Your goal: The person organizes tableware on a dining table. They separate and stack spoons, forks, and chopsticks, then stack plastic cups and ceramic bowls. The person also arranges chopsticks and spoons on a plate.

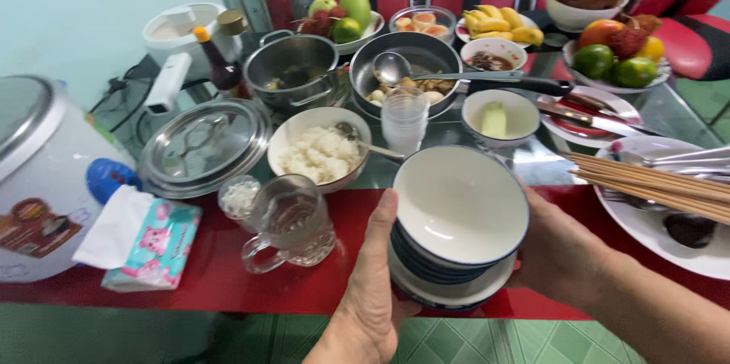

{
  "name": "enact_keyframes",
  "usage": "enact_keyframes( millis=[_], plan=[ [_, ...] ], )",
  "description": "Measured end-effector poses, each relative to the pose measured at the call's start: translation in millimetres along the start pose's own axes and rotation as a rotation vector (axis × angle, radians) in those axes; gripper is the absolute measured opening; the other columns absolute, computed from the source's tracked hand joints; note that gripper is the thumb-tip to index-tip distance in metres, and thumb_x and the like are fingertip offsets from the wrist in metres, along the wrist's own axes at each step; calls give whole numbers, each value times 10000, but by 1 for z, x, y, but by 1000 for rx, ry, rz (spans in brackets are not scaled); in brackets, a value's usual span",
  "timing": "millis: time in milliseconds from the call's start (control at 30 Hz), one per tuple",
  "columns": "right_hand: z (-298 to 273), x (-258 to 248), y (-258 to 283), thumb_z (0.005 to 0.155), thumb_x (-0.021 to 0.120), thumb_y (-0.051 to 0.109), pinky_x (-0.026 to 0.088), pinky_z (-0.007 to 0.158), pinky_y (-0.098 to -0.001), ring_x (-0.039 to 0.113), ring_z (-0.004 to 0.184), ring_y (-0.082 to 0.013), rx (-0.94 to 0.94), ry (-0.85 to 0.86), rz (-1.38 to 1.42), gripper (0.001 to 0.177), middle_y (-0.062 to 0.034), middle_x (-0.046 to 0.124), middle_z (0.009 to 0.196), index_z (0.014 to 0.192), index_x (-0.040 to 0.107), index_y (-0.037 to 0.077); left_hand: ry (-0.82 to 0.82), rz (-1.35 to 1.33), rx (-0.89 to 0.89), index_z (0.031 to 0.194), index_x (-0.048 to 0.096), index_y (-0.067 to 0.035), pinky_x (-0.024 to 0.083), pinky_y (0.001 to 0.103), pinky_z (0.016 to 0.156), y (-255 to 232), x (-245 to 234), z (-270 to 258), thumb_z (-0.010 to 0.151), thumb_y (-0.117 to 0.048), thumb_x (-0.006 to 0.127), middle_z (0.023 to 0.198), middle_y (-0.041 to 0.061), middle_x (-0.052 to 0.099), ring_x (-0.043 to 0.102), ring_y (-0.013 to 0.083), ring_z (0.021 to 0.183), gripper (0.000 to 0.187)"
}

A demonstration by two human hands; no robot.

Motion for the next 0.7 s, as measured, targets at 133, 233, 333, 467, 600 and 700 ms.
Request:
enact_keyframes(
  millis=[133, 233, 333, 467, 600, 700],
  plan=[
    [3, 35, -5, 944, 306, 764, 421, 1077, -659, 550, 1320, -317, 84, -21, -47, 746, -109, 576, 1467, 1454, 519, 263, 34, -114, 80, 1575, 373, -204, 303, 737, 1100, -7, -24, -9, 668, -942, 582, 1579, 142, 449, 371, 379, 1446, 1188],
    [8, 50, -1, 954, 267, 771, 391, 1110, -661, 514, 1368, -319, 79, -29, -88, 765, -127, 537, 1498, 1492, 477, 269, -58, -117, 65, 1608, 358, -249, 293, 732, 1090, -14, -35, -12, 700, -915, 555, 1588, 109, 426, 382, 352, 1465, 1142],
    [12, 54, 4, 976, 261, 748, 361, 1106, -698, 477, 1377, -366, 49, -38, -35, 750, -157, 514, 1497, 1519, 459, 270, -126, -69, 55, 1596, 367, -277, 283, 653, 1109, -23, -34, -13, 669, -898, 521, 1603, 21, 432, 367, 267, 1471, 1126],
    [18, 58, 6, 978, 243, 738, 351, 1100, -710, 473, 1366, -354, 14, -17, 16, 748, -130, 510, 1492, 1514, 459, 263, -37, -67, 104, 1530, 415, -224, 402, 528, 1119, -45, -25, -7, 650, -836, 486, 1542, 15, 529, 468, 219, 1433, 1074],
    [16, 58, 1, 1060, 231, 734, 336, 1140, -717, -106, 1449, -383, 36, -82, 144, 866, -165, -139, 1566, 1618, 285, 73, 15, -72, 115, 1489, 475, -198, 468, 502, 1109, -57, -23, 0, 703, -826, 469, 1455, 58, 630, 564, 232, 1382, 1006],
    [11, 62, 4, 992, 252, 710, 374, 1118, -677, 461, 1423, -310, -33, -90, 28, 677, -76, 510, 1551, 1498, 422, 293, 2, -71, 112, 1475, 494, -205, 459, 509, 1105, -57, -27, 1, 731, -829, 450, 1429, 46, 648, 573, 216, 1365, 972]
  ],
)
Point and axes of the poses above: each hand's wrist, its own z-axis towards the middle knuckle, its own x-axis out of the palm, y = z × x, the point moved 6 cm from there along z, towards the middle knuckle
